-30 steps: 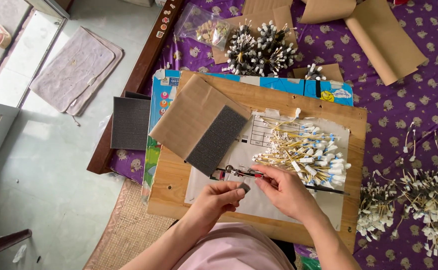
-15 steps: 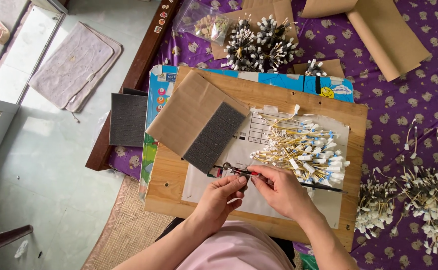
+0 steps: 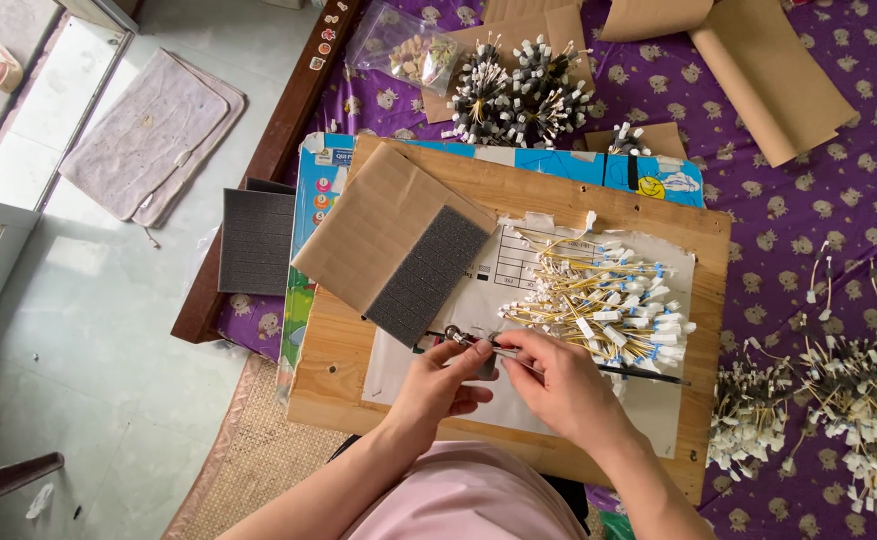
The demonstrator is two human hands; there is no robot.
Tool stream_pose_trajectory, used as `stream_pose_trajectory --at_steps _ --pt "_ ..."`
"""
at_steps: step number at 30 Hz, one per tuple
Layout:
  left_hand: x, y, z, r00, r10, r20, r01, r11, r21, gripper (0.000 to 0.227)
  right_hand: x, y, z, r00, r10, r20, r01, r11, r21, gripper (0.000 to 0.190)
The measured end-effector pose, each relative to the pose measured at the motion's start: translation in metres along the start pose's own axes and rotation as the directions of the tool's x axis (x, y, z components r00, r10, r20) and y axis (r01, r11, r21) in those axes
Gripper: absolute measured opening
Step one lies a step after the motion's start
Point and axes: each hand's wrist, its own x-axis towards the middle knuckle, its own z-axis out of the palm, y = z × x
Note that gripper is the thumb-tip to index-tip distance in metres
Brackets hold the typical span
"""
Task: Assembling small wire components onto a connector strip on a floor-based workspace.
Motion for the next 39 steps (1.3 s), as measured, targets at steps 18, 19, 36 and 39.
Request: stream_pose_trajectory --at_steps 18,19,36,39 --pt "-0.028 0.011 -0.020 0.885 0.185 0.427 -0.208 0.978 0.007 0.037 -0.029 -0.042 -0.027 0.993 -0.051 -0.108 0.074 0.972 0.221 0.009" --pt "-0.032 0.013 -0.017 0.886 0.185 0.426 -0.208 0.978 0.008 0.037 -0.030 -0.040 -0.024 0.993 -0.051 -0.109 0.074 0.972 0.222 0.009" --pt "-0.036 0.018 -0.019 0.874 0.248 0.418 -0.115 0.941 -0.318 0.051 -0.038 -0.048 -0.024 0.954 -0.208 -0.215 0.241 0.960 0.142 0.007" --pt "-0.043 0.018 -0.018 0.799 0.405 0.445 -0.340 0.914 -0.220 0.064 -0.038 -0.037 -0.020 0.991 0.094 -0.093 -0.062 0.952 0.300 0.010"
